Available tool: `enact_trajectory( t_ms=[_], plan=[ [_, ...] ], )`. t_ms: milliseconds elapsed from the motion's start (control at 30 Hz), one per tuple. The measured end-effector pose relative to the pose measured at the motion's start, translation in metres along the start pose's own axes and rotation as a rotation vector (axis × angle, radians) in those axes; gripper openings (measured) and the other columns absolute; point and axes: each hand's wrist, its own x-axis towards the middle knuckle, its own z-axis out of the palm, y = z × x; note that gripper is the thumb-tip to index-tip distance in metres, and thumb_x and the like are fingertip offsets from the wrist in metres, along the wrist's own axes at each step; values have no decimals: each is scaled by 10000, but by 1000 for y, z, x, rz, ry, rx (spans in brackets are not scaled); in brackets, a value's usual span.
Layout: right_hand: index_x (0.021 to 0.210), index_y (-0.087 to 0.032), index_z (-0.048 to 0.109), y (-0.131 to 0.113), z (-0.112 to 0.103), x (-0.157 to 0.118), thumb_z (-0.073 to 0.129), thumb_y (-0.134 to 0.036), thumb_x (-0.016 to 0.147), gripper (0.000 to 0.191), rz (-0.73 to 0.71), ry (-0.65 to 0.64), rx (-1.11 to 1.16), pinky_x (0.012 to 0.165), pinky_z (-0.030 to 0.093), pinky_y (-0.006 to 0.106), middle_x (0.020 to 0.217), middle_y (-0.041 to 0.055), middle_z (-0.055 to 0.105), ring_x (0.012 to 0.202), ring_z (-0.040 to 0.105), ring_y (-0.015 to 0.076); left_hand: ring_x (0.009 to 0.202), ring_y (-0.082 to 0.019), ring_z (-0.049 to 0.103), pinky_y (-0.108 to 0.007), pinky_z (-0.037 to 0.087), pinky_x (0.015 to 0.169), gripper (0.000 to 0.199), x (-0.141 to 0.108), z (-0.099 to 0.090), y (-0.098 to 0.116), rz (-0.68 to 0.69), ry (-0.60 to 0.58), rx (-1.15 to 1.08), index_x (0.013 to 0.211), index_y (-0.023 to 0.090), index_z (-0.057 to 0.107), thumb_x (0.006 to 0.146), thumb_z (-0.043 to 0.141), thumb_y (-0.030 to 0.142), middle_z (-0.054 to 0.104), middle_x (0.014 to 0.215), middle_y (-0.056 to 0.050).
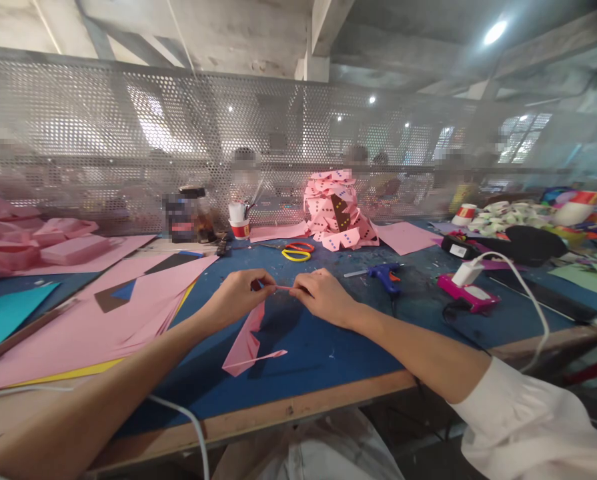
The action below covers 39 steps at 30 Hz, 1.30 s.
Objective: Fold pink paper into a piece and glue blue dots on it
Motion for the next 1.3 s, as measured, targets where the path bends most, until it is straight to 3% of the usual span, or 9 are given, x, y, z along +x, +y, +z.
enact_trajectory(
  t_ms=[333, 700, 1300],
  plan=[
    [890, -174, 603, -4, -4, 0, 500, -279, 1008, 188, -108, 20, -209, 904, 309, 339, 877, 49, 710, 842, 602, 175, 649, -168, 559, -266, 384, 613, 227, 1, 2, -1, -11, -7, -21, 861, 200, 743, 854, 592, 369, 681, 708, -3],
    [878, -171, 594, -4, -4, 0, 451, -268, 1023, 225, -210, 67, -382, 918, 311, 370, 827, 42, 690, 790, 588, 178, 636, -160, 545, -264, 365, 590, 231, 2, 3, -3, -4, -8, -47, 864, 198, 745, 858, 601, 378, 673, 693, 4],
    [867, -169, 598, -3, -4, 1, 431, -253, 1027, 245, -243, 88, -423, 939, 316, 382, 804, 44, 682, 784, 589, 180, 627, -158, 557, -259, 378, 592, 221, 2, 5, -6, -2, -2, -41, 862, 196, 745, 854, 606, 367, 675, 681, 8]
  ],
)
